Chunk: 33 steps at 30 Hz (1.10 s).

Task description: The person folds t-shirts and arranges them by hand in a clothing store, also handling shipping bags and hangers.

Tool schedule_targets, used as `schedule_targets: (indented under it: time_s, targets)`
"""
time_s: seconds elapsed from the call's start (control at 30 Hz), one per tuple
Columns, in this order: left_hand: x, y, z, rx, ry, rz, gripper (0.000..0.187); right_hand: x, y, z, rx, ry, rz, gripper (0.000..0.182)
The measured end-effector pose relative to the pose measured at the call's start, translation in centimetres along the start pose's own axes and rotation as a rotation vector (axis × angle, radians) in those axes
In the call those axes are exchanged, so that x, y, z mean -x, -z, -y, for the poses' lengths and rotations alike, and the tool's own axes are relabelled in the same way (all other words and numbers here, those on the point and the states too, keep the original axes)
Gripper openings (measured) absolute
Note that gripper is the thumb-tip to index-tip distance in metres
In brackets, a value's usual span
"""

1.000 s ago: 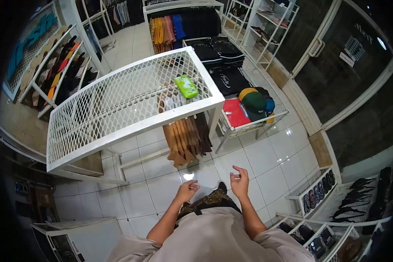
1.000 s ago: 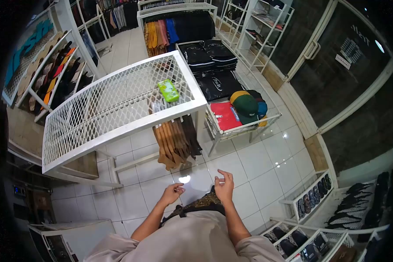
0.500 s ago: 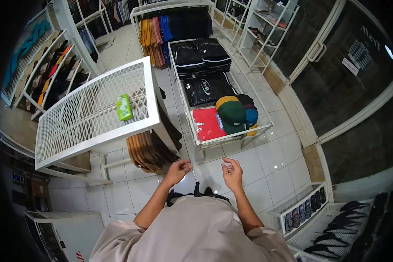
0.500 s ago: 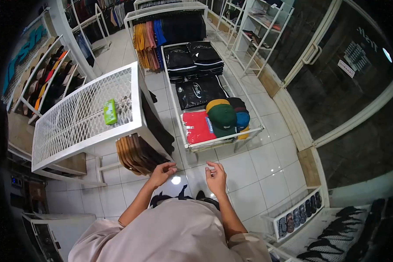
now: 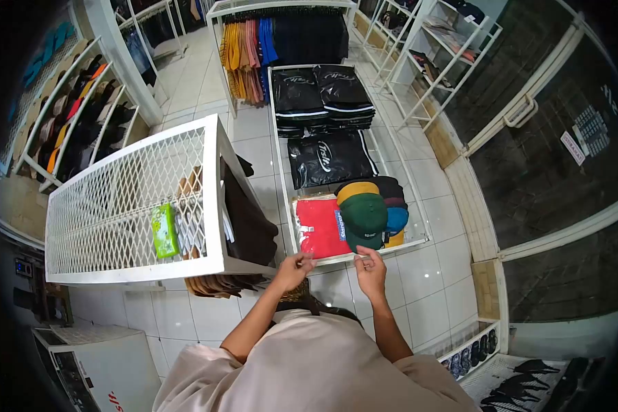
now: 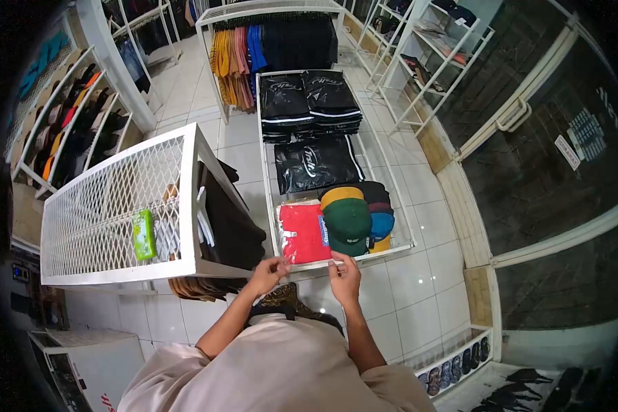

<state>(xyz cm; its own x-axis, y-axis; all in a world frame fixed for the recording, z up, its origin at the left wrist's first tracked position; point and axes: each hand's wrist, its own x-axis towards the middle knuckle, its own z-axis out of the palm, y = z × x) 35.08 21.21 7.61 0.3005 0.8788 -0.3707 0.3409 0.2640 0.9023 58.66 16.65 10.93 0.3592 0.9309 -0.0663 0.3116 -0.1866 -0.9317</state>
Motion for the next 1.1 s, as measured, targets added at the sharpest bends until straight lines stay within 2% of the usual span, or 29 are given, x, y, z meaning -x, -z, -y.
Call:
schedule_targets:
  time_s: [0.13,0.3,0.37,0.47,0.53,0.57,0.67,0.77,0.87,0.9,0.93,0.97,1.03,1.1]
  targets:
    - [-7.2,-0.8,0.7,0.185,0.013,-0.011,0.040,-3.8,0.4,-1.9,0.031,0.041,0.011,0.029]
    - [-13.0,-0.6,-2.2,0.191,0.030,-0.204,0.039,-11.6,2.3,-4.4,-0.090,-0.004,0.056,0.028]
    - [-16.0,-1.0,-1.3,0.146,0.056,-0.234,0.040,-15.5,2.5,-6.0,0.071,0.107,0.039,0.027]
    - [-21.7,-1.8,0.9,0.232,0.152,-0.281,0.039,-23.7,1.5,-6.2,0.170,0.148,0.083,0.025]
    - [-25.7,-2.0,1.0,0.051,0.081,-0.367,0.039,-29.1,0.1,-7.0,0.257,0.213,0.094,0.022]
    - [-27.5,-2.2,1.5,-0.052,0.113,-0.374,0.041,-31.8,-0.6,-7.7,0.325,0.310,0.101,0.021]
    - [-32.6,-1.7,1.0,-0.070,0.156,-0.376,0.043,-38.9,-4.0,-12.4,0.305,0.153,0.251,0.022]
    - [-39.7,-1.4,7.7,-0.164,0.233,-0.411,0.047,-44.9,-6.7,-15.6,0.442,0.150,0.397,0.026]
    - [-43.4,-0.4,7.5,-0.180,0.308,-0.486,0.050,-48.8,-8.1,-18.8,0.549,0.195,0.463,0.036]
    - [-44.8,0.3,7.9,-0.144,0.219,-0.506,0.056,-49.8,-8.5,-19.4,0.626,0.172,0.471,0.044]
    - [-45.4,0.3,8.2,-0.290,0.328,-0.523,0.062,-50.7,-8.6,-20.0,0.706,0.154,0.477,0.052]
    - [-46.0,0.5,8.6,-0.438,0.436,-0.536,0.069,-51.4,-8.8,-20.6,0.709,0.156,0.489,0.052]
    - [-47.3,0.5,9.8,-0.448,0.505,-0.572,0.079,-52.1,-8.8,-21.5,0.837,0.099,0.549,0.070]
    - [-48.3,0.4,11.1,-0.444,0.445,-0.686,0.075,-52.5,-9.1,-22.3,0.847,0.061,0.598,0.075]
